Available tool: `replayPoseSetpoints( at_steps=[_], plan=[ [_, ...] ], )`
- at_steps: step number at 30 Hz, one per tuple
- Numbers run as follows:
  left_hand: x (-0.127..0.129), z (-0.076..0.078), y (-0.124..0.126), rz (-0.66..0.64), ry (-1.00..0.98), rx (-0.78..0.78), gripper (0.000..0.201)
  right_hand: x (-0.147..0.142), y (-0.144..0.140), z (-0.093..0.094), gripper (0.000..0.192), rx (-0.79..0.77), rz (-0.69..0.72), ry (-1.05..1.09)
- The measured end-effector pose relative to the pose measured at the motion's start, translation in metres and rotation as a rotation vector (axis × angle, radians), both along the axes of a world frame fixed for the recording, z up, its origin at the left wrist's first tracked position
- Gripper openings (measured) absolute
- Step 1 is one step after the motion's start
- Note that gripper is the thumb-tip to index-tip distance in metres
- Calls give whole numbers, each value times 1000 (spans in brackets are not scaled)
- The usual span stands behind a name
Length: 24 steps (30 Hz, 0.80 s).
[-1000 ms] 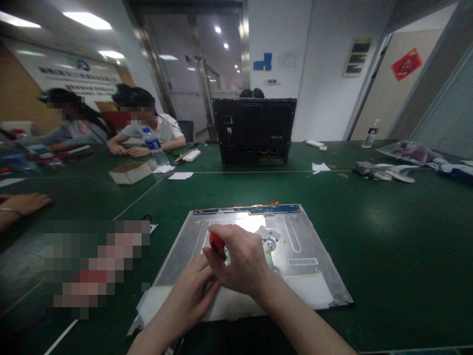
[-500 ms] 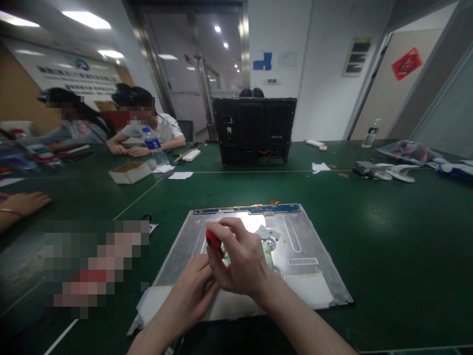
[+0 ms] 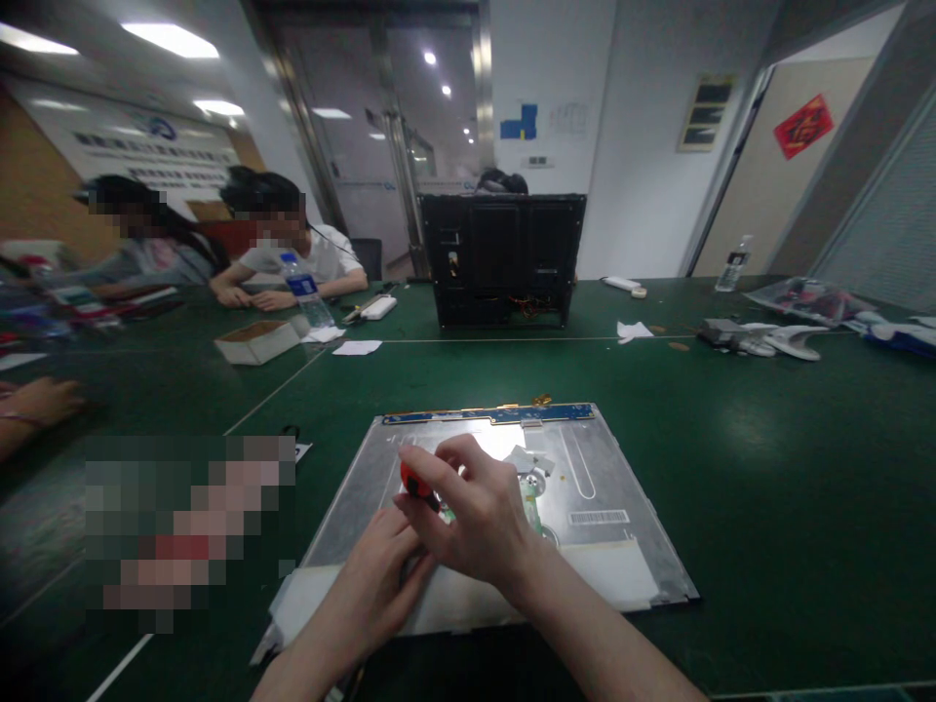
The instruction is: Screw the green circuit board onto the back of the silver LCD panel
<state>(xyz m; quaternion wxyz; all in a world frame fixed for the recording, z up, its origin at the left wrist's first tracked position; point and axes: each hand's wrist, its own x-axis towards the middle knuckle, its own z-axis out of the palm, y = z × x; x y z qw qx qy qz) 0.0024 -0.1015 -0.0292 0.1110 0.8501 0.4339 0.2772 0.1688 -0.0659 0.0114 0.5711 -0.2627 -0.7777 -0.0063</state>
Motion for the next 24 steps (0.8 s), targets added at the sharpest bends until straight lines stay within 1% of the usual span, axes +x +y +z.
replayPoseSetpoints(
  at_steps=[7, 10, 13, 18, 24],
  plan=[
    [0, 0, 0, -7, 3, 24, 14, 1, -4, 7, 47, -8, 82, -2],
    [0, 1, -1, -2, -7, 25, 15, 1, -3, 6, 45, -13, 96, 2],
    [0, 1, -1, 4, -18, 18, 16, 1, -1, 4, 38, 2, 86, 19],
    [0, -1, 0, 15, -15, 20, 15, 0, 0, 4, 30, 20, 13, 25],
    [0, -1, 0, 4, -2, 5, 16, 0, -1, 4, 39, -4, 8, 1]
  ],
)
